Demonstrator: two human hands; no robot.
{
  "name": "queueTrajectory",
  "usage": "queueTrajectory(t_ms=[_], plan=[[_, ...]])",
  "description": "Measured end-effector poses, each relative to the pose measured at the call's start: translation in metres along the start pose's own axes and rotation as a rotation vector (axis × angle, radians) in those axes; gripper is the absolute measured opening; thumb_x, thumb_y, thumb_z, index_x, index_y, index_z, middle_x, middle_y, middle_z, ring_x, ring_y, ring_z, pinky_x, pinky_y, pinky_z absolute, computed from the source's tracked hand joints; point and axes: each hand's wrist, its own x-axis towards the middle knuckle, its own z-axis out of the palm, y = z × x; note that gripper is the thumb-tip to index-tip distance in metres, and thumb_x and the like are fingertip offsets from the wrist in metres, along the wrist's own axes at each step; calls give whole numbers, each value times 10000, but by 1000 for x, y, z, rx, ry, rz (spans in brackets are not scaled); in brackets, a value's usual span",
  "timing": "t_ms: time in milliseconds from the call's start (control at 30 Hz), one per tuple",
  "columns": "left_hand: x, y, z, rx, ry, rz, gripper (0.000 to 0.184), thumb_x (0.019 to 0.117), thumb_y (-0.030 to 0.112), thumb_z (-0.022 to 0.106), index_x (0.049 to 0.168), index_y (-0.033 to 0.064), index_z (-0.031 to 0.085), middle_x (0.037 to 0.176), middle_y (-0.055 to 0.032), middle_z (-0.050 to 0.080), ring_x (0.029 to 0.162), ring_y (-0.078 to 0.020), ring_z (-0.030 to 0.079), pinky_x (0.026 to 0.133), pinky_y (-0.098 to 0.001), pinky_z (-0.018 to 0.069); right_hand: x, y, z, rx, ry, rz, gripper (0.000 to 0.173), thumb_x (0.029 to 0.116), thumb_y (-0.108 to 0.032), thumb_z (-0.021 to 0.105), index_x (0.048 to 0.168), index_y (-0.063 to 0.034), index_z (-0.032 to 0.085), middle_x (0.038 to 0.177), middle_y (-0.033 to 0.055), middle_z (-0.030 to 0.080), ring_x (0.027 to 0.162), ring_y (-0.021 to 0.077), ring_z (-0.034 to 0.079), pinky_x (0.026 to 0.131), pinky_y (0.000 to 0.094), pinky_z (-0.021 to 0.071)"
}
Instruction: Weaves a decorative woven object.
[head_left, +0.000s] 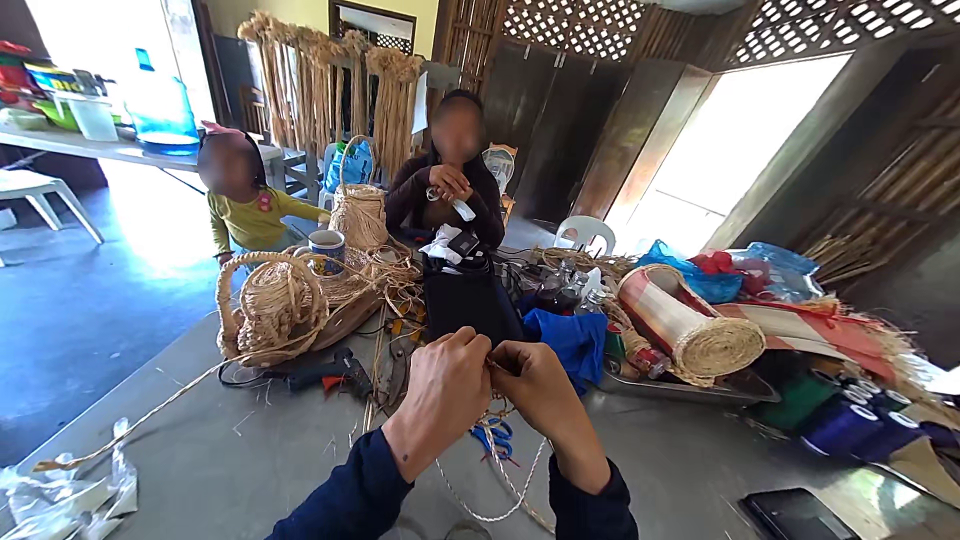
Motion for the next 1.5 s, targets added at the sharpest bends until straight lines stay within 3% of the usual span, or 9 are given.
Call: queueTrajectory(t_ms=[467, 967, 1500], plan=[[1, 0, -2, -6, -123, -81, 100, 854, 66, 640, 860, 19, 728, 800, -122, 679, 718, -303, 696, 600, -496, 543, 0, -1, -4, -131, -64, 35, 130, 863, -168, 695, 767, -81, 679, 632, -44, 551, 583, 47, 510, 565, 281, 409], [2, 0, -6, -19, -138, -100, 99, 859, 81, 651, 877, 28, 733, 817, -116, 690, 736, -303, 699, 613, -516, 542, -1, -4, -4, -128, -60, 50, 119, 864, -178, 697, 818, -69, 709, 676, -19, 601, 624, 81, 560, 601, 324, 448], [2, -2, -7, -18, -112, -86, 90, 845, 91, 659, 856, 39, 730, 803, -101, 689, 720, -277, 699, 603, -496, 546, -2, -5, -5, -118, -65, 52, 105, 858, -177, 694, 817, -83, 715, 673, -35, 598, 614, 57, 548, 592, 298, 436]])
